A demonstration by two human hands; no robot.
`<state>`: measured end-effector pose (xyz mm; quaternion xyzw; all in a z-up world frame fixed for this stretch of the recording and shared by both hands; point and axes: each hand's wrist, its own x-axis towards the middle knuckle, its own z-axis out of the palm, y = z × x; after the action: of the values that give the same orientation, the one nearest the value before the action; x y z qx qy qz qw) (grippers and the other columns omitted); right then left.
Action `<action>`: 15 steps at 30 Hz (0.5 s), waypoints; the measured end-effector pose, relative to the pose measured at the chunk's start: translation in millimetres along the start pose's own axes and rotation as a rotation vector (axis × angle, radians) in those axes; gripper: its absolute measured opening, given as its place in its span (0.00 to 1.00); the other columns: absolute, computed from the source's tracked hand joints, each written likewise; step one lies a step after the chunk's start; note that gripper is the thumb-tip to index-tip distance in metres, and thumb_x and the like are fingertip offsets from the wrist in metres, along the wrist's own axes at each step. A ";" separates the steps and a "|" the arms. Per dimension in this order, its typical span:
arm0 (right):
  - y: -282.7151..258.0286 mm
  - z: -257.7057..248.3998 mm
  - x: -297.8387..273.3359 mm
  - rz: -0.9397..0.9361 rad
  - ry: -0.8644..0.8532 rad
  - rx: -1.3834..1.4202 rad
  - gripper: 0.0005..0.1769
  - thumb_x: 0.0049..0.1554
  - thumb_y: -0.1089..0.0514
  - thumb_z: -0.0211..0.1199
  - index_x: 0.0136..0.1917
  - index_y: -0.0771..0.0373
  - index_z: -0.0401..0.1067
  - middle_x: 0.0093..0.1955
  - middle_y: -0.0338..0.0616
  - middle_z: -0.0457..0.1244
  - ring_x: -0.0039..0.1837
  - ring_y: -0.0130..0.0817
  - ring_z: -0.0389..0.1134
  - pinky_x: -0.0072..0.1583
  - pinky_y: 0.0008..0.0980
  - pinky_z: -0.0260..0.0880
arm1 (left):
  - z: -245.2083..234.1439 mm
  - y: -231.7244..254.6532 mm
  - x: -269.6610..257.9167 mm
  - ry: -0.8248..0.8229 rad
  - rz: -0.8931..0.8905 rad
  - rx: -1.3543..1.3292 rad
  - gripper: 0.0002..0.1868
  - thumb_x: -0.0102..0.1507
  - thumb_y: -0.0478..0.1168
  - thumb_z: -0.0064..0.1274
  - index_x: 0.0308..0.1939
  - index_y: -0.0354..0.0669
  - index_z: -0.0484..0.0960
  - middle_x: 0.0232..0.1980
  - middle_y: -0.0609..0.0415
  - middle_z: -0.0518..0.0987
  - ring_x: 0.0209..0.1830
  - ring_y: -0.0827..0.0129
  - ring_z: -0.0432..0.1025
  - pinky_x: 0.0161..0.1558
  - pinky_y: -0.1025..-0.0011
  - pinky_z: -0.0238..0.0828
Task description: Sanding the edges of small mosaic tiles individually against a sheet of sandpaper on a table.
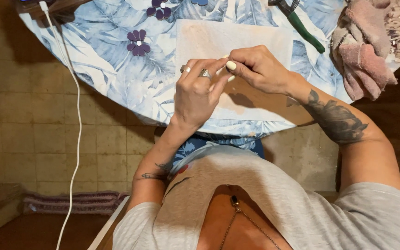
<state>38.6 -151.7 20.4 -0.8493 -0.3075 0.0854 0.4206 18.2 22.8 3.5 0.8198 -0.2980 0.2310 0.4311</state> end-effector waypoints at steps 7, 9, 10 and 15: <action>3.4 -12.0 -34.6 0.107 -0.080 -0.093 0.15 0.55 0.60 0.47 0.28 0.66 0.57 0.22 0.52 0.51 0.26 0.46 0.53 0.32 0.37 0.54 | 4.6 11.4 -26.6 -0.327 -0.061 0.158 0.25 0.52 0.48 0.53 0.49 0.41 0.68 0.47 0.48 0.68 0.52 0.56 0.61 0.51 0.58 0.51; 20.1 -11.7 -65.6 0.304 -0.214 -0.494 0.10 0.51 0.54 0.48 0.31 0.61 0.58 0.27 0.49 0.56 0.34 0.51 0.61 0.36 0.44 0.59 | 9.1 11.1 -36.0 -0.482 -0.046 0.273 0.28 0.54 0.58 0.45 0.52 0.47 0.68 0.53 0.46 0.66 0.57 0.55 0.57 0.55 0.46 0.33; 14.9 -9.8 -71.7 0.308 -0.214 -0.492 0.10 0.51 0.54 0.48 0.31 0.61 0.58 0.27 0.49 0.56 0.34 0.51 0.61 0.36 0.44 0.59 | 7.9 12.2 -38.1 -0.486 -0.047 0.271 0.28 0.54 0.58 0.45 0.52 0.47 0.68 0.53 0.46 0.66 0.57 0.55 0.57 0.55 0.46 0.33; 11.9 8.4 -77.5 0.392 -0.233 -0.754 0.09 0.49 0.50 0.46 0.35 0.55 0.61 0.31 0.43 0.59 0.37 0.46 0.65 0.38 0.44 0.64 | 2.8 11.5 -35.7 -0.630 -0.104 0.269 0.32 0.55 0.64 0.38 0.54 0.49 0.67 0.59 0.46 0.62 0.62 0.57 0.53 0.57 0.42 0.18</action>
<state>-21.2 -197.7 -2.8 -0.9704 -0.1958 0.1403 0.0196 -14.9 25.6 -14.1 0.9143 -0.3413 -0.0184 0.2173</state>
